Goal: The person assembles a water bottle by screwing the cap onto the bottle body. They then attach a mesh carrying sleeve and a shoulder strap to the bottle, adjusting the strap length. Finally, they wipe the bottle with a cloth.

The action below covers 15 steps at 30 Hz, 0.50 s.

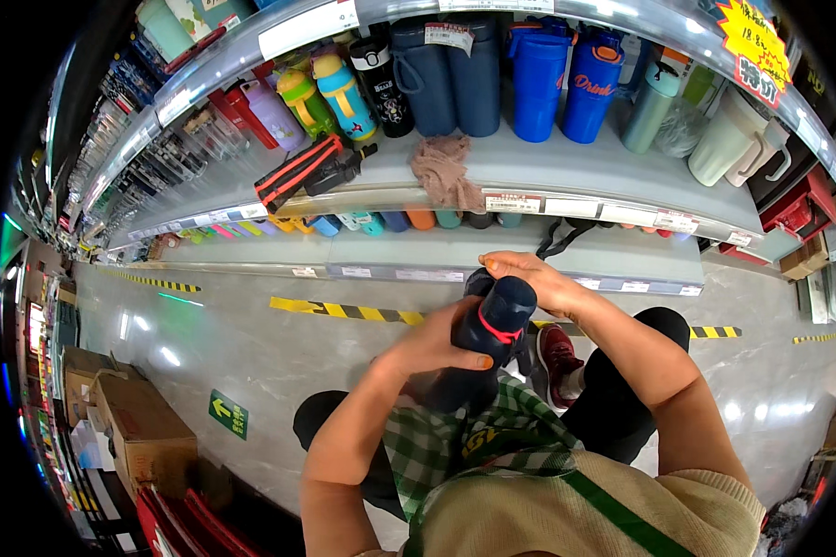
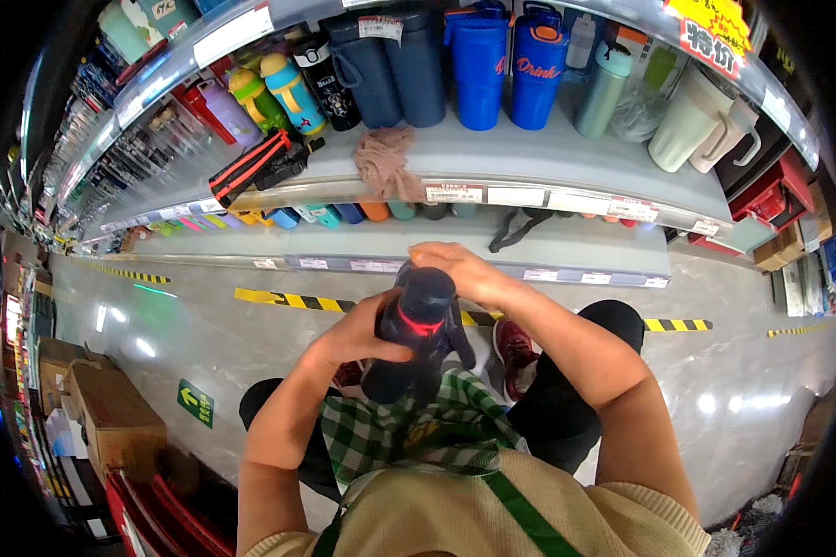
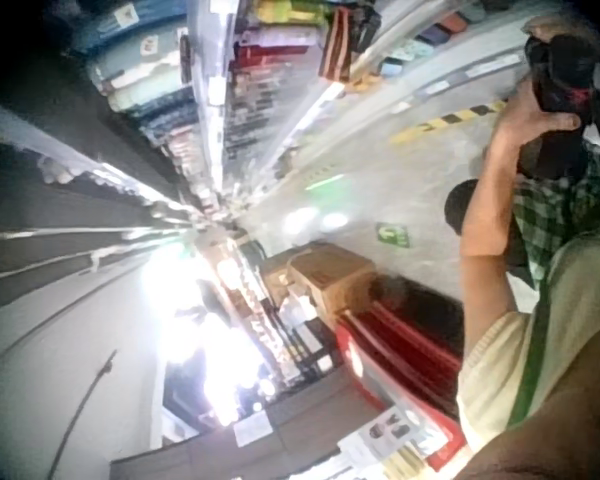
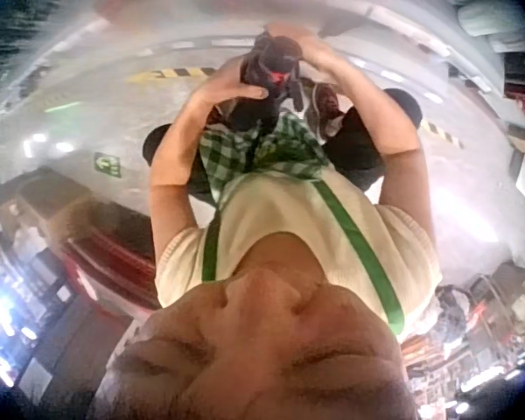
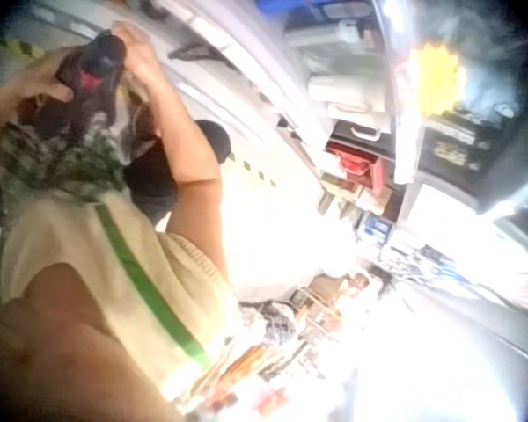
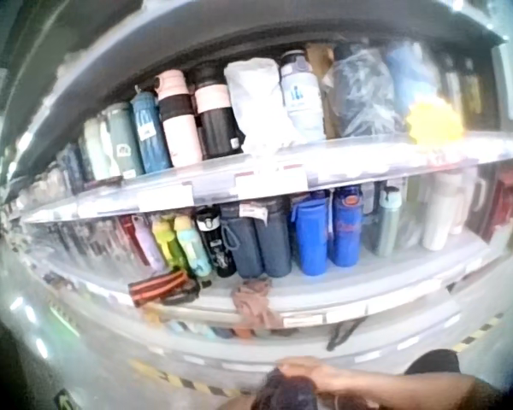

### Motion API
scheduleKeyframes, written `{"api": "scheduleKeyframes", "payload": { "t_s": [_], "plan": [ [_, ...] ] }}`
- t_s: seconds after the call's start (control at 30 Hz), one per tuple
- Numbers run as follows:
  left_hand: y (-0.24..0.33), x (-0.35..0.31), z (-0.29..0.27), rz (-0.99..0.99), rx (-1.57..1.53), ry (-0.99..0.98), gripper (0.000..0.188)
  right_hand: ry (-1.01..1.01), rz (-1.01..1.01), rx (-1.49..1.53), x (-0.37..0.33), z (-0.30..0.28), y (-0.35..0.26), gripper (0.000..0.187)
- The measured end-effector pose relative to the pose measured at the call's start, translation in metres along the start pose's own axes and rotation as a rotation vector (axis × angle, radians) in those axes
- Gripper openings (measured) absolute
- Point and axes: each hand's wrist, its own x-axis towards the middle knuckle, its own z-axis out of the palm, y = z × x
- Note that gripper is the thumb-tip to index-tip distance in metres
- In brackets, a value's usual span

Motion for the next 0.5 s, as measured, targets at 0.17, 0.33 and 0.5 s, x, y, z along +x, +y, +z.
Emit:
{"api": "scheduleKeyframes", "payload": {
  "t_s": [0.17,0.33,0.5],
  "plan": [
    [-0.001,0.003,0.011,0.070,-0.044,0.053,0.077,-0.097,-0.148,-0.341,-0.004,-0.023,-0.007,0.057],
    [-0.003,0.005,0.016,0.066,0.081,0.088,0.080,-0.083,0.124,0.059,-0.020,-0.025,-0.025,0.069],
    [-0.003,-0.002,0.014,0.112,0.363,0.114,0.078,-0.096,0.238,0.181,-0.023,-0.050,-0.021,0.089]
  ]
}}
